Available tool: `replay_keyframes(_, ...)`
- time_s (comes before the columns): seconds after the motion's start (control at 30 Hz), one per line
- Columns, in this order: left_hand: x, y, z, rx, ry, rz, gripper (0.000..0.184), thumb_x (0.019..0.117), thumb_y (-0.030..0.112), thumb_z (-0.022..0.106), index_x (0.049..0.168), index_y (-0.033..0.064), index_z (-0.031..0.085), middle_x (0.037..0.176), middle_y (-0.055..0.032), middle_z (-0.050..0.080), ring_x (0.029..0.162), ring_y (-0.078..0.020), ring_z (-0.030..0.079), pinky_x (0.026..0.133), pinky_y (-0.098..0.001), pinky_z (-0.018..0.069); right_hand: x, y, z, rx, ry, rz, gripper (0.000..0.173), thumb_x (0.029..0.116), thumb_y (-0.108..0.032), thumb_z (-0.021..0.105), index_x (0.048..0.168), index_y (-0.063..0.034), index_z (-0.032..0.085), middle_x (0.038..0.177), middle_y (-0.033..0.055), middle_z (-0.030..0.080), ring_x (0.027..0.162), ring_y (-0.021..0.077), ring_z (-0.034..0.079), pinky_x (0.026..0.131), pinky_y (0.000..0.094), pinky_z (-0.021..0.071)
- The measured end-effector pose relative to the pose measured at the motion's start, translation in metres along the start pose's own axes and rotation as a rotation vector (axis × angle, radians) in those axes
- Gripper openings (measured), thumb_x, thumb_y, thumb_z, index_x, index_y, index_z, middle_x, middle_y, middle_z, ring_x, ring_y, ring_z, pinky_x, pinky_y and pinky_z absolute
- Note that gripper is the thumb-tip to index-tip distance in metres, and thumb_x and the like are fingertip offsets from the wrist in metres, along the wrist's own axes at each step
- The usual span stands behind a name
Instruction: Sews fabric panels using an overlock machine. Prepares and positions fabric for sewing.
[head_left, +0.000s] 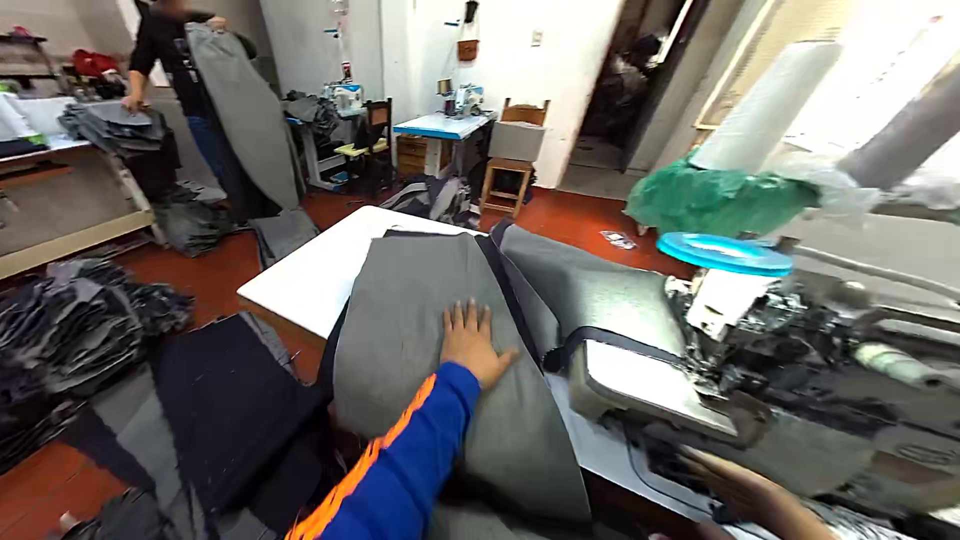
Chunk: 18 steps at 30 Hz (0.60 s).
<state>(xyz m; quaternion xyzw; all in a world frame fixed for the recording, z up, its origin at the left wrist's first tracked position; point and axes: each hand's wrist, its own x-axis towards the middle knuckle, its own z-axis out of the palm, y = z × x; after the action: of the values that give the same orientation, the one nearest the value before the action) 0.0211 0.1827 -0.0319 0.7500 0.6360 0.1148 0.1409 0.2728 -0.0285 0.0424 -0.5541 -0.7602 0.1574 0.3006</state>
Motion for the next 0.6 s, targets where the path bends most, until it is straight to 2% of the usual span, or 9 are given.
replay_keyframes(0.07, -0.08, 0.043, 0.008, -0.018, -0.062, 0.015, 0.094, 0.0961, 0.063, 0.053, 0.16, -0.0015, 0.028, 0.167, -0.0296, 0.017, 0.155, -0.0512, 0.009, 0.122, -0.0702, 0.0052, 0.067, -0.01, 0.048, 0.01, -0.046, -0.231, 0.035, 0.0938, -0.001, 0.062, 0.128, 0.0052, 0.065, 0.124, 0.0232, 0.068, 0.111, 0.036, 0.07, 0.095, 0.0491, 0.0569)
replay_keyframes(0.1, -0.123, 0.058, 0.016, -0.028, 0.008, 0.047, 0.089, 0.0923, 0.055, 0.063, 0.154, -0.005, 0.041, 0.161, -0.0335, 0.028, 0.15, -0.0556, 0.022, 0.118, -0.0726, 0.0171, 0.095, -0.013, 0.072, -0.029, -0.123, -0.244, 0.036, 0.0946, -0.003, 0.062, 0.13, 0.0013, 0.065, 0.129, 0.021, 0.067, 0.118, 0.036, 0.067, 0.099, 0.0501, 0.0546)
replay_keyframes(0.17, -0.185, 0.068, 0.022, -0.094, 0.082, 0.095, 0.063, 0.09, 0.039, 0.073, 0.134, -0.0055, 0.064, 0.141, -0.0346, 0.055, 0.13, -0.0553, 0.053, 0.102, -0.0682, 0.0441, 0.134, -0.017, 0.111, -0.102, -0.355, -0.14, 0.045, 0.103, -0.016, 0.058, 0.145, -0.0012, 0.054, 0.152, 0.0247, 0.048, 0.144, 0.0431, 0.042, 0.12, 0.0559, 0.0319)
replay_keyframes(0.23, -0.186, 0.041, 0.013, -0.169, 0.172, 0.082, 0.028, 0.0937, 0.02, 0.064, 0.106, -0.003, 0.075, 0.11, -0.0258, 0.073, 0.107, -0.0435, 0.07, 0.091, -0.0586, 0.0545, 0.136, -0.019, 0.144, -0.164, -0.403, -0.112, 0.055, 0.1047, -0.03, 0.054, 0.154, -0.0063, 0.046, 0.162, 0.0247, 0.034, 0.153, 0.0474, 0.023, 0.124, 0.064, 0.0138)
replay_keyframes(0.3, -0.134, -0.011, -0.001, -0.16, 0.347, 0.025, 0.028, 0.0961, 0.015, 0.059, 0.11, -0.0029, 0.074, 0.114, -0.0224, 0.072, 0.112, -0.0395, 0.068, 0.098, -0.0547, 0.0534, 0.115, -0.03, 0.168, -0.201, -0.349, -0.199, 0.063, 0.0985, -0.028, 0.061, 0.154, -0.0043, 0.045, 0.162, 0.0282, 0.032, 0.15, 0.0531, 0.024, 0.119, 0.0729, 0.0148)
replay_keyframes(0.37, -0.071, -0.056, -0.018, -0.131, 0.266, -0.05, 0.043, 0.1014, 0.029, 0.061, 0.133, 0.0003, 0.065, 0.139, -0.0247, 0.06, 0.135, -0.0445, 0.051, 0.114, -0.061, 0.0371, 0.1, -0.043, 0.178, -0.207, -0.319, -0.258, 0.075, 0.0948, -0.043, 0.068, 0.154, -0.0034, 0.045, 0.161, 0.0281, 0.033, 0.15, 0.0528, 0.026, 0.118, 0.0731, 0.017)
replay_keyframes(0.4, -0.044, -0.067, -0.023, -0.104, 0.219, -0.073, 0.052, 0.0992, 0.037, 0.066, 0.138, 0.0023, 0.062, 0.142, -0.025, 0.057, 0.138, -0.046, 0.046, 0.115, -0.0641, 0.0323, 0.101, -0.046, 0.176, -0.196, -0.321, -0.252, 0.073, 0.0964, -0.046, 0.065, 0.153, -0.0046, 0.046, 0.161, 0.0261, 0.035, 0.149, 0.0509, 0.029, 0.118, 0.0716, 0.0191)
replay_keyframes(0.5, 0.003, -0.061, -0.022, -0.092, 0.136, 0.03, 0.048, 0.0946, 0.039, 0.073, 0.124, 0.0019, 0.068, 0.116, -0.0228, 0.068, 0.114, -0.042, 0.063, 0.102, -0.0601, 0.0463, 0.133, -0.038, 0.163, -0.076, -0.273, -0.1, 0.045, 0.1053, -0.031, 0.053, 0.14, -0.0017, 0.06, 0.144, 0.0229, 0.057, 0.137, 0.0439, 0.049, 0.113, 0.0616, 0.0356)
replay_keyframes(0.6, 0.005, -0.057, -0.021, -0.132, 0.129, 0.028, 0.038, 0.0953, 0.033, 0.074, 0.118, 0.0022, 0.07, 0.11, -0.0207, 0.069, 0.111, -0.0399, 0.063, 0.102, -0.0583, 0.0458, 0.178, -0.01, 0.159, -0.056, -0.2, 0.174, 0.041, 0.1045, -0.016, 0.053, 0.142, 0.0008, 0.056, 0.144, 0.025, 0.054, 0.136, 0.0448, 0.047, 0.112, 0.0596, 0.0374)
